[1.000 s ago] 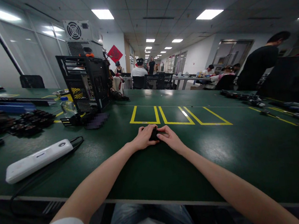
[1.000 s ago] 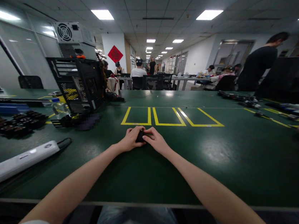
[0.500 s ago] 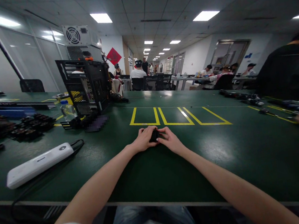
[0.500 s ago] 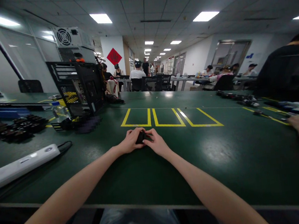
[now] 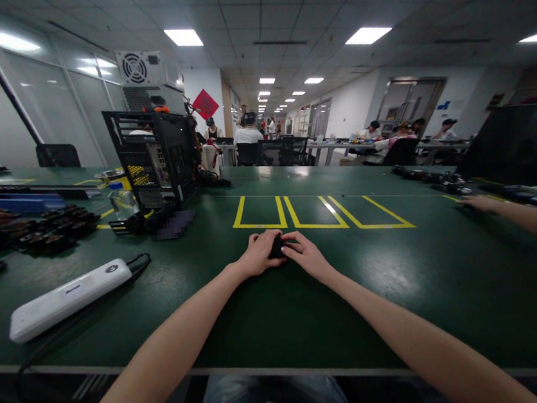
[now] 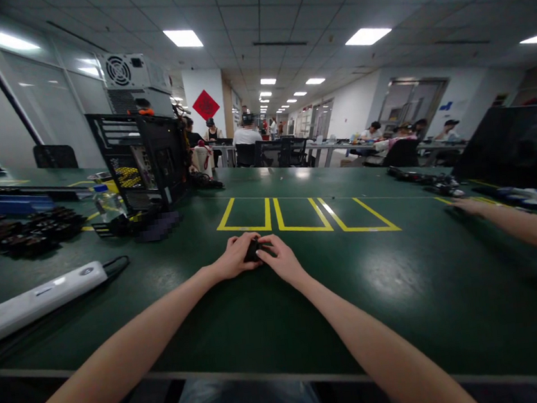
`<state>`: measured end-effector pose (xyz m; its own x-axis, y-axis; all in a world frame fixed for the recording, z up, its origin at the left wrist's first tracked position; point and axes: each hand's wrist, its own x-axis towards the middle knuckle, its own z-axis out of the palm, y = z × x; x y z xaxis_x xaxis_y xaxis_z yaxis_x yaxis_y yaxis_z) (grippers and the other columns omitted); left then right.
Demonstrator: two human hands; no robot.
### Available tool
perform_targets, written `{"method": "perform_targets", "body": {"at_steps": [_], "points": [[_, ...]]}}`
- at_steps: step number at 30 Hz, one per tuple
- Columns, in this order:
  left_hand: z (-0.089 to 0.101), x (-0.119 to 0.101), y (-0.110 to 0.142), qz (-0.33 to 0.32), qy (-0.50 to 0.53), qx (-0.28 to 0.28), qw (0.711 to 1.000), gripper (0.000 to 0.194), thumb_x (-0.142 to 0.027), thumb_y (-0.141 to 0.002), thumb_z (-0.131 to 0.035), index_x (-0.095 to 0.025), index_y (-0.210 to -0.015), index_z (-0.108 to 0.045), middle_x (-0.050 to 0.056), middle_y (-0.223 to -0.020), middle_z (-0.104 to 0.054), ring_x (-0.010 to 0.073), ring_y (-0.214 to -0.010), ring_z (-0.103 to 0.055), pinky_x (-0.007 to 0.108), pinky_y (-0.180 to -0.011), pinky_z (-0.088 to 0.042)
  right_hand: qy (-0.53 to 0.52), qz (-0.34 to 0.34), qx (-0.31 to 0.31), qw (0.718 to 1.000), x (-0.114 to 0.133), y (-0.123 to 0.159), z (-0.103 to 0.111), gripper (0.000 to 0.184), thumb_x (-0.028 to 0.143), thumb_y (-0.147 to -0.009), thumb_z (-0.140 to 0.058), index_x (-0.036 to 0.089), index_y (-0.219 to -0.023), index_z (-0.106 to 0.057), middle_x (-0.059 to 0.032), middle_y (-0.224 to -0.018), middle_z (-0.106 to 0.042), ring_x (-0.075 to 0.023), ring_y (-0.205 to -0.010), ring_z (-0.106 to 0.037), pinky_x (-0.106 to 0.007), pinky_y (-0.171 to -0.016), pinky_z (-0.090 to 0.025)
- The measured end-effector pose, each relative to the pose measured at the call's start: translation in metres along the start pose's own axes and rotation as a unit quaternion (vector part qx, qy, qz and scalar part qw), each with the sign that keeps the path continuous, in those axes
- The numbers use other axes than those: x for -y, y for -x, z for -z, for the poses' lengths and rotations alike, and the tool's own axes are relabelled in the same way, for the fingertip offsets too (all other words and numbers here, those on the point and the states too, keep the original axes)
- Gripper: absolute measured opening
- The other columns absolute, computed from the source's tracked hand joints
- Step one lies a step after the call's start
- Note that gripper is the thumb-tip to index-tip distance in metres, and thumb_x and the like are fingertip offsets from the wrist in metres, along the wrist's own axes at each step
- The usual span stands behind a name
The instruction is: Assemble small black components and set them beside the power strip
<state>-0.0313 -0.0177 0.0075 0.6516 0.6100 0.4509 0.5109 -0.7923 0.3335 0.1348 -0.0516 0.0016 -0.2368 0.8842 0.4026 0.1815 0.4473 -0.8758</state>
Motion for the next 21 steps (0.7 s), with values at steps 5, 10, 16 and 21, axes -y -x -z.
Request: {"method": "perform_targets", "body": {"at_steps": [5, 10, 16, 21], "points": [[0.0021, -0.0007, 0.0005, -0.007, 0.003, 0.002, 1.0, 0.052, -0.038, -0.07, -0.054, -0.022, -0.114, -0.03, 0.007, -0.112, -0.045, 0.0225, -0.105, -0.042, 0.04, -0.09, -0.025, -0.001, 0.017, -0.021, 1.0, -0.0072, -0.0039, -0.0002, 0.014, 0.025, -0.07, -0.055, 0.021, -0.084, -0.052, -0.0018, -0.1, -0.049, -0.0171, -0.098, -0.051, -0.036, -0.089, -0.04], [0.0013, -0.0004, -0.0003, -0.005, 0.0, -0.001, 1.0, 0.052, -0.035, -0.07, -0.055, -0.022, -0.114, -0.03, 0.008, -0.113, -0.044, 0.0226, -0.105, -0.041, 0.04, -0.09, -0.025, 0.02, 0.027, -0.021, 0.999, -0.0054, -0.002, -0.0018, 0.021, 0.018, -0.069, -0.054, 0.022, -0.089, -0.049, -0.0019, -0.103, -0.047, -0.0163, -0.102, -0.048, -0.034, -0.09, -0.041], [0.0016, -0.0003, -0.0001, -0.005, -0.004, 0.006, 1.0, 0.056, -0.033, -0.069, -0.056, -0.021, -0.116, -0.028, 0.008, -0.114, -0.043, 0.0228, -0.105, -0.041, 0.04, -0.09, -0.025, 0.049, 0.023, -0.027, 0.998, -0.0049, -0.0032, -0.0029, 0.029, 0.014, -0.066, -0.053, 0.021, -0.093, -0.047, -0.0024, -0.101, -0.047, -0.0164, -0.101, -0.048, -0.035, -0.089, -0.042], [0.003, -0.0009, 0.0009, -0.003, -0.006, 0.008, 1.0, 0.056, -0.03, -0.067, -0.057, -0.021, -0.115, -0.029, 0.008, -0.114, -0.043, 0.0227, -0.106, -0.04, 0.04, -0.09, -0.024, 0.027, 0.015, 0.002, 1.0, -0.0023, 0.0008, -0.0039, 0.026, 0.012, -0.065, -0.053, 0.021, -0.089, -0.045, -0.0018, -0.101, -0.047, -0.0156, -0.099, -0.05, -0.033, -0.086, -0.044]]}}
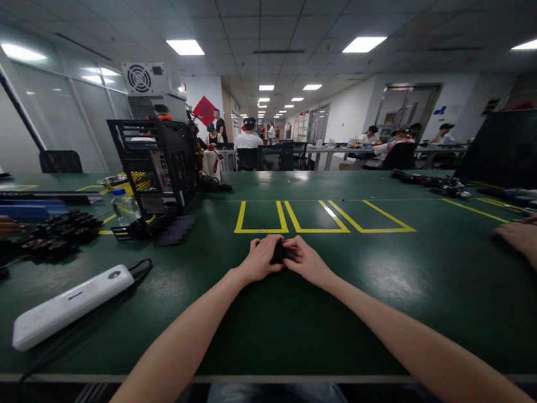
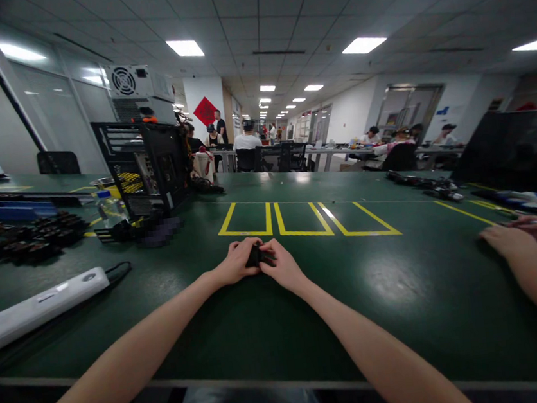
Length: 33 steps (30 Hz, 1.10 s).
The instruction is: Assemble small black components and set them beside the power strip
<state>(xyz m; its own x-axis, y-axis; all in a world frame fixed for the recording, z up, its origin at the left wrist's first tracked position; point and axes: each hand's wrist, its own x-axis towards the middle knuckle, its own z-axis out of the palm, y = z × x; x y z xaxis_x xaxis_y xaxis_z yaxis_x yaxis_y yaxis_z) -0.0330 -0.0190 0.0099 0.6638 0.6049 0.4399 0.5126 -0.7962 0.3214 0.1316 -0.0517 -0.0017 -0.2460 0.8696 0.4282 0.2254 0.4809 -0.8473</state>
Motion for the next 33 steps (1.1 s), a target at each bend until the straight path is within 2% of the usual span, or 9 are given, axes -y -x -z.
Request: {"method": "perform_targets", "body": {"at_steps": [5, 10, 13, 17, 20, 23, 29, 33], "points": [[0.002, -0.002, -0.001, -0.004, 0.018, 0.018, 1.0, 0.056, -0.033, -0.069, -0.056, -0.021, -0.116, -0.028, 0.008, -0.114, -0.043, 0.0228, -0.105, -0.041, 0.039, -0.088, -0.027, -0.008, -0.008, -0.008, 1.0, 0.003, 0.004, 0.001, 0.026, 0.014, -0.065, -0.055, 0.02, -0.088, -0.044, -0.0017, -0.101, -0.048, -0.0153, -0.099, -0.051, -0.034, -0.087, -0.043], [0.002, -0.001, -0.004, 0.048, 0.059, 0.056, 0.996, 0.057, -0.045, -0.069, -0.054, -0.021, -0.115, -0.031, 0.009, -0.114, -0.044, 0.0243, -0.101, -0.044, 0.04, -0.084, -0.032, -0.019, -0.068, 0.0, 0.997, 0.0, 0.006, 0.01, 0.029, 0.022, -0.066, -0.058, 0.02, -0.089, -0.04, -0.0017, -0.094, -0.051, -0.015, -0.087, -0.057, -0.034, -0.077, -0.048], [0.001, 0.002, -0.005, 0.101, 0.079, 0.076, 0.989, 0.056, -0.051, -0.068, -0.053, -0.021, -0.112, -0.035, 0.009, -0.108, -0.048, 0.025, -0.099, -0.045, 0.041, -0.083, -0.034, 0.03, -0.105, -0.013, 0.994, -0.004, 0.006, 0.017, 0.03, 0.026, -0.066, -0.059, 0.02, -0.088, -0.039, -0.003, -0.094, -0.053, -0.0147, -0.081, -0.058, -0.037, -0.076, -0.047], [-0.001, 0.005, -0.005, 0.128, 0.089, 0.075, 0.985, 0.055, -0.052, -0.068, -0.052, -0.024, -0.112, -0.035, 0.007, -0.107, -0.049, 0.0251, -0.102, -0.044, 0.045, -0.089, -0.03, 0.172, -0.108, -0.002, 0.979, -0.007, 0.005, 0.024, 0.039, 0.024, -0.065, -0.06, 0.019, -0.1, -0.043, -0.0067, -0.106, -0.051, -0.0196, -0.103, -0.049, -0.042, -0.091, -0.036], [-0.002, 0.005, -0.005, 0.127, 0.103, 0.072, 0.984, 0.06, -0.052, -0.067, -0.053, -0.024, -0.115, -0.032, 0.007, -0.108, -0.049, 0.0244, -0.101, -0.046, 0.045, -0.09, -0.03, 0.225, -0.1, 0.018, 0.969, -0.007, 0.005, 0.025, 0.05, 0.025, -0.064, -0.061, 0.019, -0.11, -0.04, -0.0087, -0.113, -0.048, -0.0213, -0.108, -0.046, -0.042, -0.093, -0.034], [-0.003, 0.005, -0.007, 0.121, 0.101, 0.067, 0.985, 0.067, -0.052, -0.061, -0.058, -0.023, -0.115, -0.031, 0.007, -0.108, -0.048, 0.0248, -0.101, -0.047, 0.043, -0.089, -0.032, 0.247, -0.093, 0.021, 0.964, -0.009, 0.003, 0.024, 0.046, 0.025, -0.067, -0.059, 0.018, -0.109, -0.042, -0.0088, -0.109, -0.051, -0.0204, -0.105, -0.048, -0.04, -0.092, -0.036], [-0.007, -0.007, -0.026, 0.15, 0.025, 0.081, 0.985, 0.057, -0.041, -0.062, -0.061, -0.016, -0.108, -0.037, 0.01, -0.105, -0.048, 0.0243, -0.095, -0.05, 0.037, -0.08, -0.04, 0.257, -0.091, 0.016, 0.962, -0.011, 0.0, 0.027, 0.043, 0.02, -0.069, -0.057, 0.018, -0.109, -0.041, -0.0088, -0.109, -0.053, -0.0195, -0.104, -0.05, -0.039, -0.09, -0.038], [0.003, -0.024, -0.03, 0.074, -0.052, 0.119, 0.989, 0.068, -0.037, -0.065, -0.059, -0.018, -0.12, -0.023, 0.011, -0.115, -0.041, 0.025, -0.101, -0.047, 0.036, -0.082, -0.038, 0.231, -0.094, 0.059, 0.966, 0.006, 0.003, 0.038, 0.051, 0.02, -0.067, -0.059, 0.02, -0.113, -0.037, -0.0074, -0.107, -0.055, -0.02, -0.101, -0.052, -0.04, -0.09, -0.038]]}}
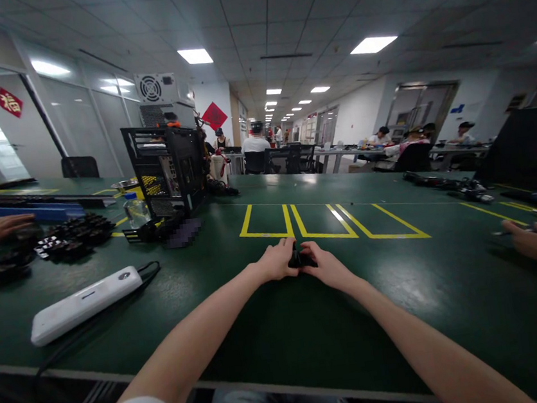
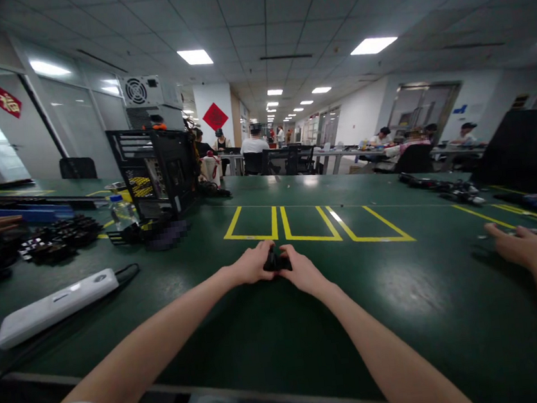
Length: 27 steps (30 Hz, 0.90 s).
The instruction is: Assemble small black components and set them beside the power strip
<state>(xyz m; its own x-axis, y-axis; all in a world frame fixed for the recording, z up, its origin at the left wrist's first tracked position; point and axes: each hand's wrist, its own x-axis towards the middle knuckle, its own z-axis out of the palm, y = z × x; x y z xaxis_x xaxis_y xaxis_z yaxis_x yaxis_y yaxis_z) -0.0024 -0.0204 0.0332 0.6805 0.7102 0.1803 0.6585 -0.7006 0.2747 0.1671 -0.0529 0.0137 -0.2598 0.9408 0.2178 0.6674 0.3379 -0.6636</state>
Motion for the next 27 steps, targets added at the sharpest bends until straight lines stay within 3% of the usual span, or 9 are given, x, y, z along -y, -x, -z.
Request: {"method": "perform_targets", "body": {"at_steps": [2, 5, 8, 13, 16, 18, 21, 24, 27], "points": [[0.007, -0.008, 0.011, -0.061, -0.034, 0.031, 0.997, 0.072, -0.038, -0.067, -0.057, -0.022, -0.124, -0.016, 0.01, -0.112, -0.042, 0.0251, -0.1, -0.047, 0.037, -0.081, -0.037, -0.044, 0.02, 0.057, 0.997, 0.01, 0.007, 0.01, 0.058, 0.021, -0.066, -0.061, 0.022, -0.117, -0.033, -0.0057, -0.106, -0.056, -0.0194, -0.099, -0.054, -0.038, -0.088, -0.04], [0.013, -0.02, 0.037, -0.122, -0.056, 0.058, 0.989, 0.068, -0.038, -0.067, -0.058, -0.028, -0.124, -0.021, 0.008, -0.108, -0.044, 0.0257, -0.095, -0.048, 0.038, -0.079, -0.037, -0.103, 0.046, 0.137, 0.984, 0.029, 0.018, 0.018, 0.073, 0.023, -0.059, -0.067, 0.022, -0.121, -0.029, -0.0038, -0.096, -0.061, -0.0197, -0.09, -0.057, -0.036, -0.081, -0.044], [0.017, -0.031, 0.067, -0.118, -0.039, 0.051, 0.991, 0.06, -0.037, -0.067, -0.058, -0.03, -0.12, -0.031, 0.007, -0.105, -0.044, 0.0255, -0.092, -0.048, 0.037, -0.075, -0.039, -0.126, 0.061, 0.202, 0.969, 0.047, 0.027, 0.015, 0.077, 0.024, -0.056, -0.07, 0.023, -0.121, -0.03, -0.0013, -0.082, -0.063, -0.019, -0.077, -0.06, -0.033, -0.072, -0.047], [0.018, -0.044, 0.111, -0.071, 0.004, 0.039, 0.997, 0.042, -0.033, -0.066, -0.059, -0.03, -0.106, -0.046, 0.004, -0.101, -0.044, 0.0235, -0.092, -0.047, 0.034, -0.074, -0.04, -0.196, 0.064, 0.256, 0.945, 0.071, 0.04, -0.006, 0.079, 0.024, -0.054, -0.071, 0.023, -0.121, -0.03, -0.0013, -0.086, -0.06, -0.0166, -0.077, -0.06, -0.03, -0.069, -0.049], [0.016, -0.04, 0.139, 0.0, 0.044, -0.01, 0.999, 0.043, -0.028, -0.064, -0.059, -0.028, -0.104, -0.045, 0.003, -0.104, -0.044, 0.0212, -0.092, -0.047, 0.033, -0.077, -0.041, -0.189, 0.088, 0.234, 0.95, 0.079, 0.041, -0.012, 0.073, 0.027, -0.054, -0.071, 0.025, -0.118, -0.036, -0.004, -0.1, -0.055, -0.0169, -0.085, -0.058, -0.032, -0.076, -0.048], [0.015, -0.029, 0.16, 0.063, 0.071, -0.055, 0.994, 0.035, -0.024, -0.065, -0.056, -0.025, -0.098, -0.046, 0.002, -0.103, -0.045, 0.0177, -0.089, -0.049, 0.03, -0.077, -0.042, -0.183, 0.083, 0.188, 0.962, 0.077, 0.038, -0.01, 0.062, 0.03, -0.061, -0.066, 0.025, -0.116, -0.039, -0.005, -0.106, -0.052, -0.016, -0.085, -0.058, -0.033, -0.077, -0.048], [0.022, 0.005, 0.197, 0.16, 0.042, -0.15, 0.975, 0.031, -0.029, -0.069, -0.051, -0.022, -0.097, -0.043, 0.003, -0.095, -0.048, 0.018, -0.086, -0.051, 0.03, -0.075, -0.043, -0.168, 0.067, 0.093, 0.979, 0.059, 0.025, 0.0, 0.042, 0.033, -0.07, -0.057, 0.023, -0.109, -0.045, -0.0055, -0.103, -0.053, -0.015, -0.082, -0.059, -0.033, -0.075, -0.048], [0.032, 0.046, 0.229, 0.24, -0.026, -0.213, 0.947, 0.036, -0.037, -0.069, -0.05, -0.02, -0.099, -0.041, 0.004, -0.095, -0.05, 0.0209, -0.087, -0.052, 0.033, -0.075, -0.043, -0.137, 0.041, -0.004, 0.99, 0.03, 0.012, 0.008, 0.034, 0.034, -0.072, -0.055, 0.02, -0.102, -0.051, -0.0059, -0.101, -0.055, -0.0148, -0.079, -0.059, -0.035, -0.074, -0.047], [0.038, 0.074, 0.249, 0.268, -0.066, -0.213, 0.937, 0.038, -0.039, -0.069, -0.048, -0.02, -0.101, -0.04, 0.006, -0.098, -0.05, 0.0239, -0.091, -0.051, 0.037, -0.077, -0.043, -0.107, 0.013, -0.029, 0.994, 0.008, 0.005, 0.01, 0.031, 0.034, -0.071, -0.056, 0.02, -0.098, -0.053, -0.0061, -0.099, -0.055, -0.0151, -0.076, -0.059, -0.035, -0.071, -0.048]]}}
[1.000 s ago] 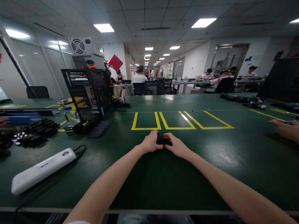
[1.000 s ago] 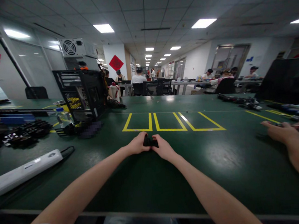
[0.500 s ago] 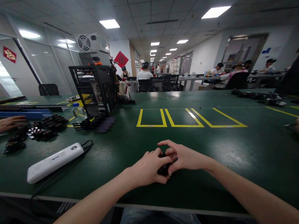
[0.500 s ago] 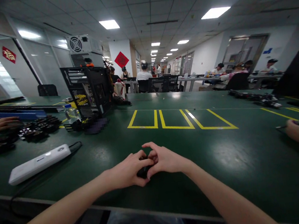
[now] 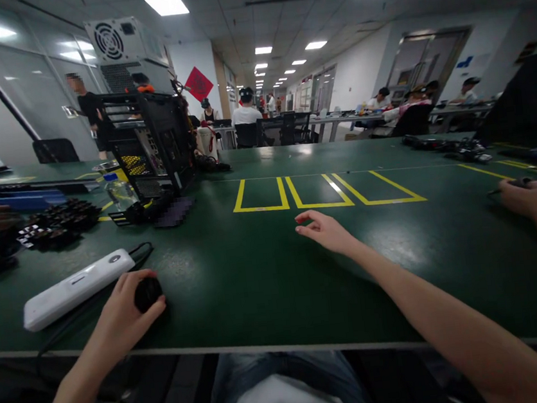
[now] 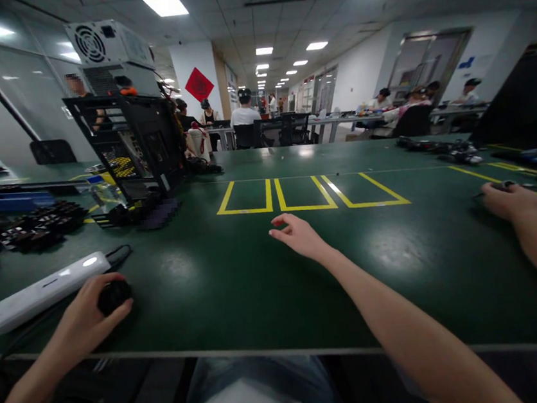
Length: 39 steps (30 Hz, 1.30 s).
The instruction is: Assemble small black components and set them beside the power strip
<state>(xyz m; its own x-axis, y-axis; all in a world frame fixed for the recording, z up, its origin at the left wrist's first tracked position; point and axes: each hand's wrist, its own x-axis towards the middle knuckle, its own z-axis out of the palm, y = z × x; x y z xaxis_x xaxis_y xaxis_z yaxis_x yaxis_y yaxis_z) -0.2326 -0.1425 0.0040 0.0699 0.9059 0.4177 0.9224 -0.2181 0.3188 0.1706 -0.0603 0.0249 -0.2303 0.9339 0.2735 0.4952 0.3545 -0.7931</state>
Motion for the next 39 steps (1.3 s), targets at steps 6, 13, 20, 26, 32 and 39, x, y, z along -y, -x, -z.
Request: {"method": "perform_targets", "body": {"at_steps": [6, 13, 20, 26, 32, 39], "points": [[0.007, 0.003, 0.004, 0.008, -0.115, 0.045, 0.992, 0.04, -0.043, -0.072, -0.042, -0.028, -0.108, -0.038, 0.006, -0.109, -0.048, 0.0328, -0.099, -0.048, 0.048, -0.077, -0.039, 0.021, 0.002, 0.022, 1.0, -0.008, 0.001, -0.002, 0.03, 0.036, -0.071, -0.055, 0.021, -0.097, -0.055, -0.0052, -0.099, -0.054, -0.0153, -0.076, -0.059, -0.035, -0.069, -0.049], [0.018, -0.01, 0.019, 0.054, -0.1, 0.091, 0.989, 0.042, -0.047, -0.072, -0.036, -0.032, -0.111, -0.029, 0.002, -0.12, -0.04, 0.0253, -0.074, -0.058, 0.041, -0.064, -0.044, 0.022, 0.007, 0.044, 0.999, -0.008, 0.002, -0.003, 0.029, 0.035, -0.07, -0.056, 0.021, -0.096, -0.056, -0.0044, -0.1, -0.052, -0.0151, -0.077, -0.059, -0.035, -0.071, -0.049], [0.02, -0.03, 0.018, 0.008, -0.02, 0.13, 0.991, 0.043, -0.041, -0.068, -0.045, -0.03, -0.109, -0.036, 0.001, -0.114, -0.048, 0.0239, -0.083, -0.057, 0.034, -0.072, -0.044, 0.031, 0.015, 0.059, 0.998, -0.005, 0.001, -0.007, 0.028, 0.035, -0.07, -0.055, 0.021, -0.095, -0.057, -0.0045, -0.097, -0.055, -0.0153, -0.078, -0.058, -0.033, -0.069, -0.047], [-0.002, -0.096, -0.033, -0.09, 0.077, 0.175, 0.977, 0.045, -0.033, -0.069, -0.045, -0.026, -0.113, -0.038, 0.001, -0.108, -0.049, 0.0198, -0.087, -0.055, 0.03, -0.076, -0.043, 0.077, 0.011, 0.06, 0.995, 0.004, 0.003, -0.02, 0.023, 0.041, -0.072, -0.052, 0.018, -0.069, -0.056, 0.0015, -0.063, -0.056, -0.0117, -0.056, -0.052, -0.028, -0.057, -0.042], [-0.062, -0.157, -0.097, -0.176, 0.108, 0.157, 0.966, 0.06, -0.033, -0.066, -0.052, -0.024, -0.119, -0.028, 0.004, -0.12, -0.041, 0.0223, -0.091, -0.054, 0.032, -0.076, -0.043, 0.0, 0.0, -0.008, 1.0, 0.008, -0.006, -0.036, 0.031, 0.041, -0.079, -0.041, 0.017, -0.062, -0.053, 0.0013, -0.061, -0.053, -0.0113, -0.06, -0.051, -0.027, -0.062, -0.042], [-0.11, -0.179, -0.112, -0.213, 0.108, 0.102, 0.966, 0.056, -0.033, -0.066, -0.055, -0.025, -0.115, -0.028, 0.004, -0.114, -0.043, 0.0239, -0.089, -0.053, 0.037, -0.072, -0.044, -0.203, -0.064, 0.002, 0.977, -0.008, -0.019, -0.046, 0.031, 0.038, -0.07, -0.056, 0.018, -0.093, -0.051, -0.0039, -0.092, -0.057, -0.0139, -0.085, -0.054, -0.03, -0.073, -0.047]]}}
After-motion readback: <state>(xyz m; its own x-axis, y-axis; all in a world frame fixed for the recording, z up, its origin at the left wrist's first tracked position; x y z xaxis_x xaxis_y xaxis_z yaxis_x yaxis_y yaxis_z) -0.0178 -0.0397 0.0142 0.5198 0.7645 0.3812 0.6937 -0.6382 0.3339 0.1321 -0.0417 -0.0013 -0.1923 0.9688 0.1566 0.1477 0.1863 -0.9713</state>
